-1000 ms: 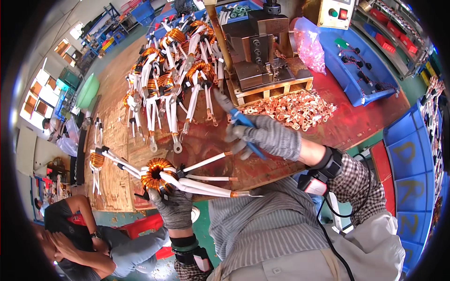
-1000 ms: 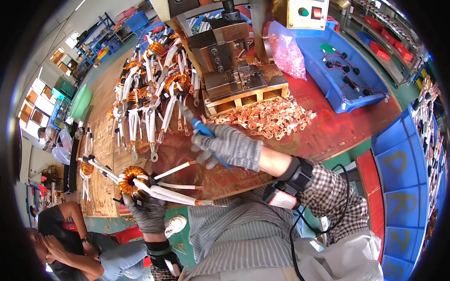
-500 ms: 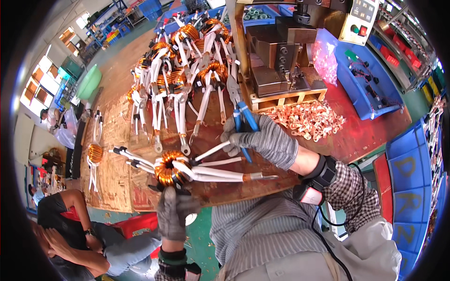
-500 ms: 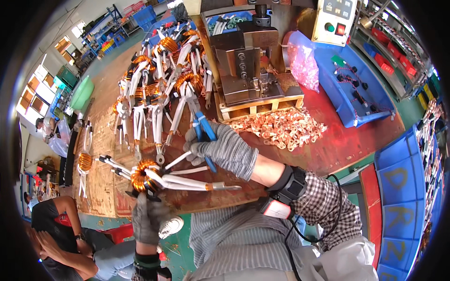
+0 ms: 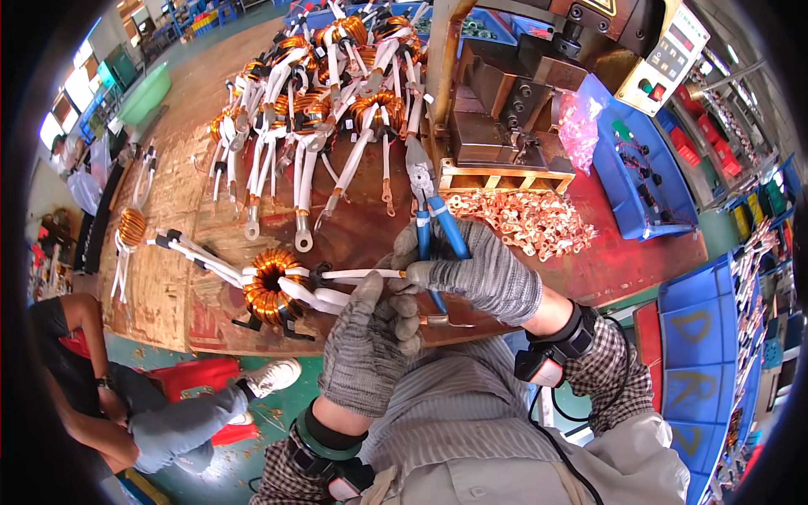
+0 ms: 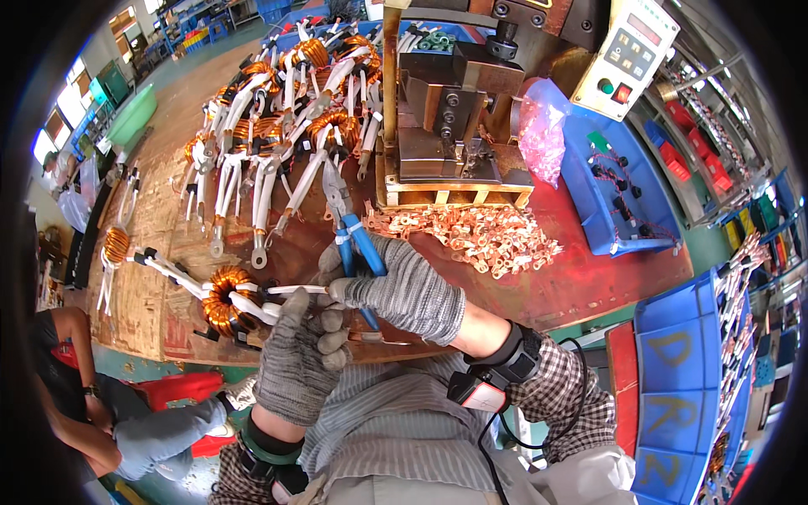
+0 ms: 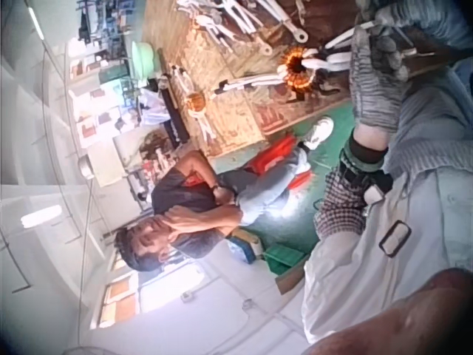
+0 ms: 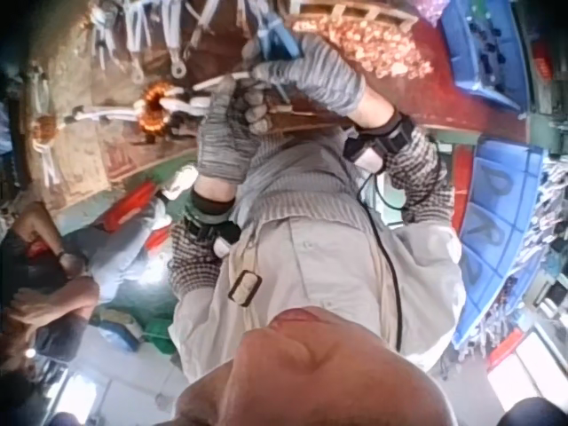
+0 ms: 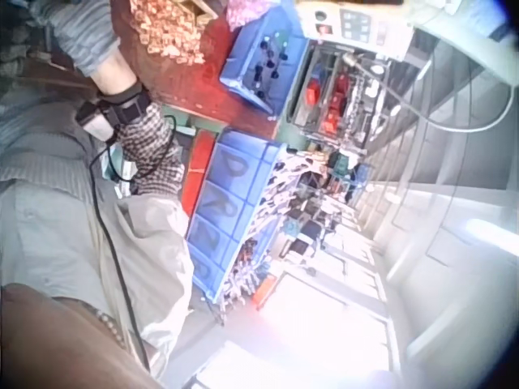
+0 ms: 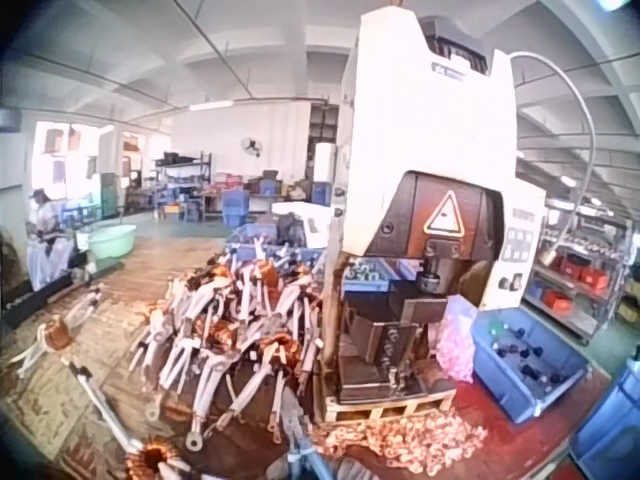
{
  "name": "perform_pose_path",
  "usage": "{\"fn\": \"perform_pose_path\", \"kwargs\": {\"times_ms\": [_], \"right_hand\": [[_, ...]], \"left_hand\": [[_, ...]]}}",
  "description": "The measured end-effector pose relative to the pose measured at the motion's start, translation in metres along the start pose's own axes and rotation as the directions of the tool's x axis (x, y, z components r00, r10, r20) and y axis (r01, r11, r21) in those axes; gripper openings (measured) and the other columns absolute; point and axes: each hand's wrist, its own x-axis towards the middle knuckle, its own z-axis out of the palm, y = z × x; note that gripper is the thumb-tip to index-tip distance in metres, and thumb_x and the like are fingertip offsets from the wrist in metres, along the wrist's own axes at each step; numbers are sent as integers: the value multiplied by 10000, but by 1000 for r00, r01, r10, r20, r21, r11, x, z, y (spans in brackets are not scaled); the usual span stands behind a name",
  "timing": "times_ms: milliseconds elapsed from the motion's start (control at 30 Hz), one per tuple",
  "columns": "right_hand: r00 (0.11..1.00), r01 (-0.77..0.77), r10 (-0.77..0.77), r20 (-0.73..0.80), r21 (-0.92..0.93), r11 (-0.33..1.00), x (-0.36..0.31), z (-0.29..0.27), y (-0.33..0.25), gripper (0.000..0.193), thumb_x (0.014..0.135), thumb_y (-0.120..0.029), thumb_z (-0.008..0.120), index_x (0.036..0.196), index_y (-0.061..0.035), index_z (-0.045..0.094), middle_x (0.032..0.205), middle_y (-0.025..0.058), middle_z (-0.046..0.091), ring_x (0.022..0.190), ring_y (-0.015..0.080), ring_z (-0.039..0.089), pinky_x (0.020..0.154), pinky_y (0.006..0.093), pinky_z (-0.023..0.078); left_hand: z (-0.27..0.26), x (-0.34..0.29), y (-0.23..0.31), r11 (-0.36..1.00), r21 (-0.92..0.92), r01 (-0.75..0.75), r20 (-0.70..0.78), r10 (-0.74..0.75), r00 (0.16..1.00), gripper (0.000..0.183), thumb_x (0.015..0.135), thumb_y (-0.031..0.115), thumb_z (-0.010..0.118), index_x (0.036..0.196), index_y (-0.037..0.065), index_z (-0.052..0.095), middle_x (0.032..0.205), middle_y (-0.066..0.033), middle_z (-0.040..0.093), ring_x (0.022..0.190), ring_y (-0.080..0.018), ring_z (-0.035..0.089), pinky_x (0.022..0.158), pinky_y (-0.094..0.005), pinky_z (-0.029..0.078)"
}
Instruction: Use an industrial crimping machine and wire cutters to attach terminal connectors to the ends of copper coils.
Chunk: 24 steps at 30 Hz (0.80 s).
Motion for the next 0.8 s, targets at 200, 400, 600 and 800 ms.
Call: {"fn": "perform_pose_path", "kwargs": {"times_ms": [200,400,600,800], "right_hand": [[994,-98,101,43,-66,993,-16,-11,-25,212,815,-149,552,977,-19,510,753,64,567,703,161,592,652,263,482],[900,329,-311,305,-944,27,-25,-38,-38,325,734,-213,585,1013,-59,524,873,131,553,777,305,548,729,372,447],[874,423,-114,471,-857,-294,-21,-42,-65,380,707,-229,552,1047,-62,532,969,119,541,905,278,518,811,389,399],[781,543,-19,624,-694,-472,-5,-37,-66,316,755,-207,453,1030,-83,545,947,76,549,888,214,525,801,349,392]], "left_hand": [[3,-10,2,992,-124,34,30,-30,999,161,829,193,540,953,92,520,738,-7,558,544,-84,473,436,-190,356],[7,-20,-7,995,-81,-53,-43,49,998,179,813,90,537,982,53,493,910,-79,577,735,-125,563,562,-211,462],[8,-18,-20,950,218,-224,-53,241,969,197,807,34,523,998,22,472,854,-103,580,640,-135,569,506,-210,476],[5,-19,-21,897,379,-229,-38,262,964,204,810,12,512,1006,-10,460,850,-109,581,668,-155,592,506,-234,497]]}}
